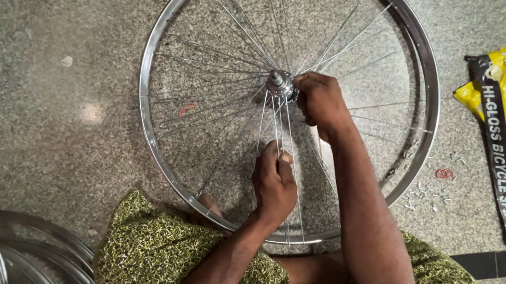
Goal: The person laces a bicycle wheel by hand by inserting metal spokes into the central hub and threading them through the holes in the rim.
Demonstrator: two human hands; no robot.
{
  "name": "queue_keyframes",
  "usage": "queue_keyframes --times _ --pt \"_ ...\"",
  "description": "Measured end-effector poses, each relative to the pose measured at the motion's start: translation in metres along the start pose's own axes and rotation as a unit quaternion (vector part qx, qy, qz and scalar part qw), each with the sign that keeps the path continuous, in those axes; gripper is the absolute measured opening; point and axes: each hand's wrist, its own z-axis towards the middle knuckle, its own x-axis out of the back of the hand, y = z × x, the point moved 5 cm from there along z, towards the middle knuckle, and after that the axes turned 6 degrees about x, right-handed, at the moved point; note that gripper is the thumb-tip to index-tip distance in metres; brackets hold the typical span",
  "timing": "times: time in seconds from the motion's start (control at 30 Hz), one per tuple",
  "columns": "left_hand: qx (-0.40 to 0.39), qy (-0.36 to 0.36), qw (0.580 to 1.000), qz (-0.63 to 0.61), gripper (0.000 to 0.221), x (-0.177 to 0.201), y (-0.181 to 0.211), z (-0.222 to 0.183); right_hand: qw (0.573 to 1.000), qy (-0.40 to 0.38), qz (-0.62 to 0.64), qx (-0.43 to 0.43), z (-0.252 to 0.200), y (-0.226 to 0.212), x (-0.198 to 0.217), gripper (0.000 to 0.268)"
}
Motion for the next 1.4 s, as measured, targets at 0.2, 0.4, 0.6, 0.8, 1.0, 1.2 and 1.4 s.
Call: queue_keyframes --times 0.2,0.4,0.6,0.8,1.0,1.2,1.4 --pt "0.037 0.004 0.999 -0.002 0.038 -0.002 -0.006 -0.001 0.989 -0.076 0.126 -0.030 0.005 0.005 -0.009 0.025" --pt "0.017 0.022 0.999 0.022 0.038 0.002 -0.003 0.002 0.950 -0.178 0.255 -0.034 0.023 0.013 -0.011 0.030" --pt "-0.031 0.060 0.995 0.067 0.038 0.004 0.000 0.000 0.964 -0.149 0.203 -0.089 0.024 0.014 -0.019 0.021" --pt "-0.004 0.031 0.997 0.075 0.040 0.000 -0.010 0.002 0.976 -0.182 0.067 -0.098 0.032 -0.003 -0.012 0.029" --pt "-0.006 0.046 0.998 0.040 0.038 0.003 -0.004 0.004 0.908 -0.198 0.360 -0.075 0.034 0.019 -0.023 0.032" --pt "0.004 0.043 0.999 0.026 0.039 0.005 -0.003 0.001 0.910 -0.136 0.386 -0.070 0.045 0.052 -0.024 0.017" --pt "0.043 0.012 0.999 0.017 0.044 -0.002 -0.011 -0.001 0.963 0.032 -0.131 0.231 0.066 0.004 0.001 0.024"
